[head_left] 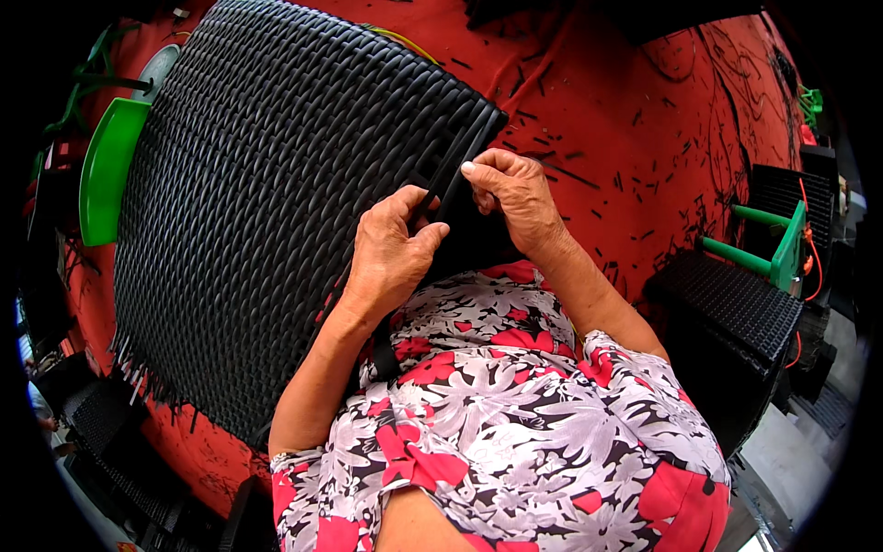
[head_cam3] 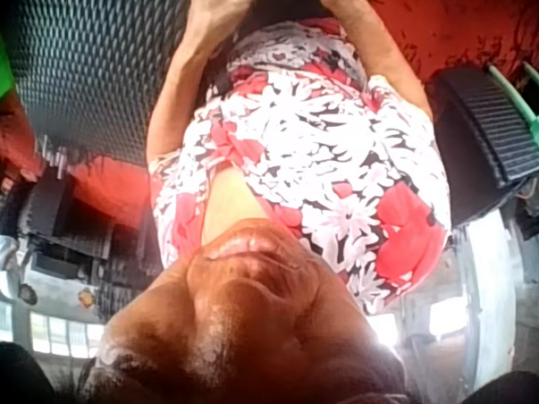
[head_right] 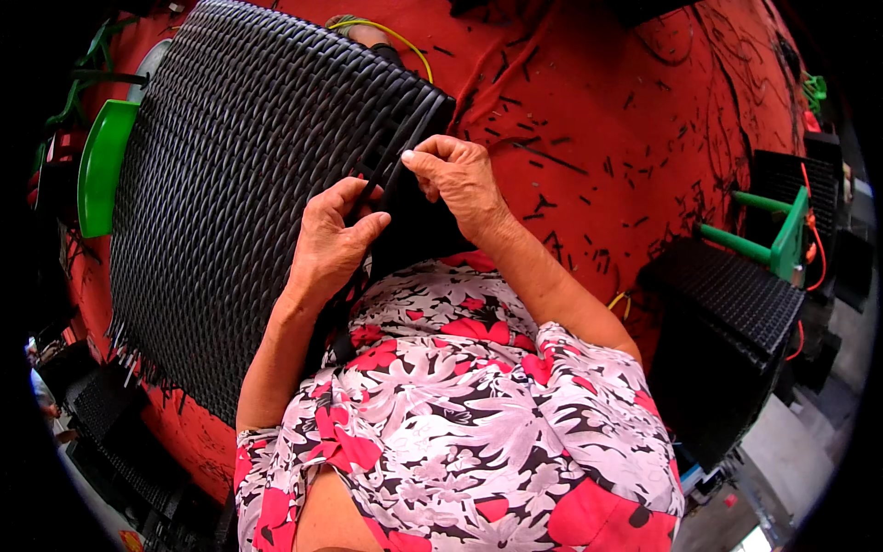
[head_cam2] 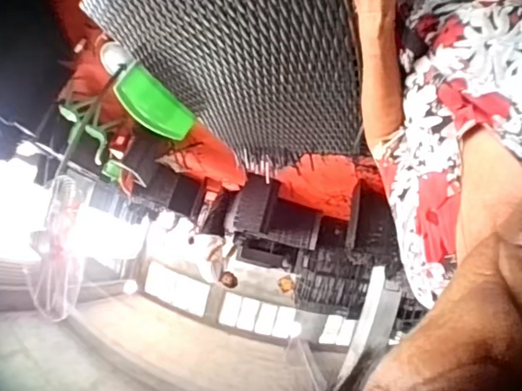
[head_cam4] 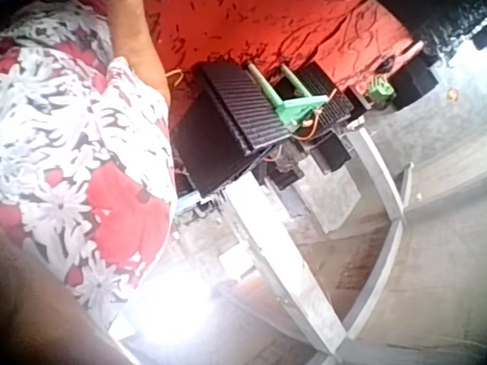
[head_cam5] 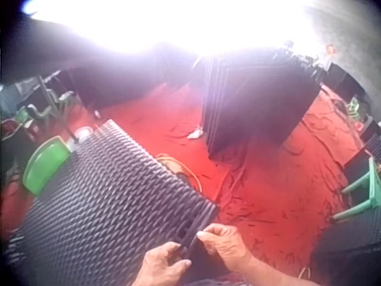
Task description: The person weaves black plastic strips onto the edge of a woven furniture panel by hand, threading the strips through the existing weave and wrapping them around the frame.
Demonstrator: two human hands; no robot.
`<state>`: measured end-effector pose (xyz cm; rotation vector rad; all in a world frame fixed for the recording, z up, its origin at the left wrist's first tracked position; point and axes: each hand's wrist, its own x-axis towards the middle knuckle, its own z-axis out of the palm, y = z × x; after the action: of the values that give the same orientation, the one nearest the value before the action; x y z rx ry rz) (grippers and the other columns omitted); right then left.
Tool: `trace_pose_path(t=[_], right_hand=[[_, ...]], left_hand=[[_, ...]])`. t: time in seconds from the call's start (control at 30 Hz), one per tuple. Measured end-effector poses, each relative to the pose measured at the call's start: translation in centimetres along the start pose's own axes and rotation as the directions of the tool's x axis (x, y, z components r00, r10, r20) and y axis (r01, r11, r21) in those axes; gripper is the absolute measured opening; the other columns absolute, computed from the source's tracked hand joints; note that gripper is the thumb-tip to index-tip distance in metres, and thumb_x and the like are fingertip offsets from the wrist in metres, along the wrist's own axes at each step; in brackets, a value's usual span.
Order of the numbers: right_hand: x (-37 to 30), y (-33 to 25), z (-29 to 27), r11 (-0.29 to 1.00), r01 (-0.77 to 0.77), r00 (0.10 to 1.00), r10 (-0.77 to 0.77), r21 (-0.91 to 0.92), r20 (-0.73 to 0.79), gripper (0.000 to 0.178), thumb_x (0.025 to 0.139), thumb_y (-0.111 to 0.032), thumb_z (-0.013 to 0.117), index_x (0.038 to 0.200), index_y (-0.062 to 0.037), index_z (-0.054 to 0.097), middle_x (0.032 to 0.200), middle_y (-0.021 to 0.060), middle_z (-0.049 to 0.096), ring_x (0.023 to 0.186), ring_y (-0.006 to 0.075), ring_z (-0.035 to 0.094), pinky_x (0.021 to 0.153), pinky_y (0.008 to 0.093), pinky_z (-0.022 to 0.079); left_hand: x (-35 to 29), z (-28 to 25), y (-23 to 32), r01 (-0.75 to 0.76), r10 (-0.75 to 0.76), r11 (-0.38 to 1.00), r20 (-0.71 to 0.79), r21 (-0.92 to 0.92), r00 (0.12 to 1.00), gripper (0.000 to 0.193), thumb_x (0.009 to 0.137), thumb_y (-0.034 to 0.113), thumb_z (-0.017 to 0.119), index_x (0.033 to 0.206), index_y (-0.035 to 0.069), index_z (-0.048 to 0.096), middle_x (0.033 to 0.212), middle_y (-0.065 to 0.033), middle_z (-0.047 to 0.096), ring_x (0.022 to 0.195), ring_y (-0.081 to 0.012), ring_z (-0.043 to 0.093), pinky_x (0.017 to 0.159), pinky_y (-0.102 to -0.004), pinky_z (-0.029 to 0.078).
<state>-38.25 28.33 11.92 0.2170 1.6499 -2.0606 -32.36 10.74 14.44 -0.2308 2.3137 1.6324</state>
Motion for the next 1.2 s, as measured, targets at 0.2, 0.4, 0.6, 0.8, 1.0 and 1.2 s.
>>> trace_pose_path(t=[0.2,0.4,0.6,0.8,1.0,1.2], right_hand=[[-0.4,0.5,-0.4,0.973,0.056,0.991,-0.082,-0.223,-0.109,0.012,0.089,-0.014,0.068,0.083,-0.0038,0.067,0.066,-0.004,0.058,0.058,0.0026,0.049,0.053,0.0201,0.04],[3.0,-1.3,-2.2,0.501,0.492,0.7,-0.713,-0.712,-0.019,0.025,0.082,-0.017,0.074,0.099,-0.002,0.065,0.095,0.0087,0.067,0.083,0.0229,0.064,0.076,0.0347,0.051],[5.3,-4.2,-2.3,0.33,0.46,0.841,-0.459,-0.824,0.286,0.045,0.074,-0.015,0.076,0.116,-0.0071,0.063,0.108,0.0093,0.065,0.099,0.024,0.063,0.088,0.0342,0.051],[5.8,-5.1,-1.5,0.181,0.459,0.824,-0.453,-0.87,0.34,0.043,0.073,-0.018,0.074,0.111,-0.0073,0.059,0.105,0.0134,0.064,0.09,0.0318,0.064,0.081,0.0412,0.052],[5.4,-4.8,-0.9,0.087,0.462,0.796,-0.479,-0.882,0.37,0.041,0.072,-0.02,0.077,0.106,-0.0073,0.059,0.098,0.0127,0.064,0.085,0.0323,0.065,0.076,0.0425,0.053],[5.7,-4.5,-1.0,-0.017,0.495,0.738,-0.52,-0.869,0.431,0.04,0.07,-0.026,0.08,0.096,-0.0063,0.056,0.085,0.0103,0.063,0.076,0.0307,0.065,0.069,0.0405,0.054]], left_hand=[[-0.8,0.1,-1.1,-0.339,0.433,0.839,-0.145,0.426,0.89,0.033,0.08,0.001,0.068,0.112,0.0,0.062,0.095,-0.0096,0.065,0.069,-0.0198,0.064,0.061,-0.0319,0.05],[-2.3,1.8,0.1,-0.291,0.431,0.593,0.009,0.75,0.902,0.041,0.081,0.006,0.066,0.121,0.004,0.058,0.086,-0.0114,0.057,0.07,-0.0279,0.061,0.061,-0.0385,0.048],[-1.4,1.6,1.6,-0.453,0.651,0.526,0.001,0.72,0.759,0.012,0.079,0.01,0.065,0.087,0.003,0.062,0.087,-0.0109,0.052,0.078,-0.0265,0.054,0.063,-0.0353,0.044],[2.0,1.0,0.4,-0.308,0.608,0.668,-0.259,0.677,0.75,0.019,0.075,0.003,0.071,0.092,0.004,0.061,0.098,-0.0123,0.055,0.091,-0.0303,0.057,0.073,-0.0385,0.049],[3.6,0.9,0.4,-0.238,0.566,0.671,-0.277,0.702,0.777,0.018,0.073,0.006,0.071,0.082,0.006,0.055,0.089,-0.0088,0.052,0.085,-0.028,0.058,0.067,-0.0395,0.048],[4.8,0.2,-0.7,-0.282,0.602,0.669,-0.279,0.687,0.748,0.016,0.073,0.006,0.069,0.084,0.007,0.057,0.085,-0.0078,0.055,0.074,-0.0278,0.061,0.061,-0.0388,0.049]])
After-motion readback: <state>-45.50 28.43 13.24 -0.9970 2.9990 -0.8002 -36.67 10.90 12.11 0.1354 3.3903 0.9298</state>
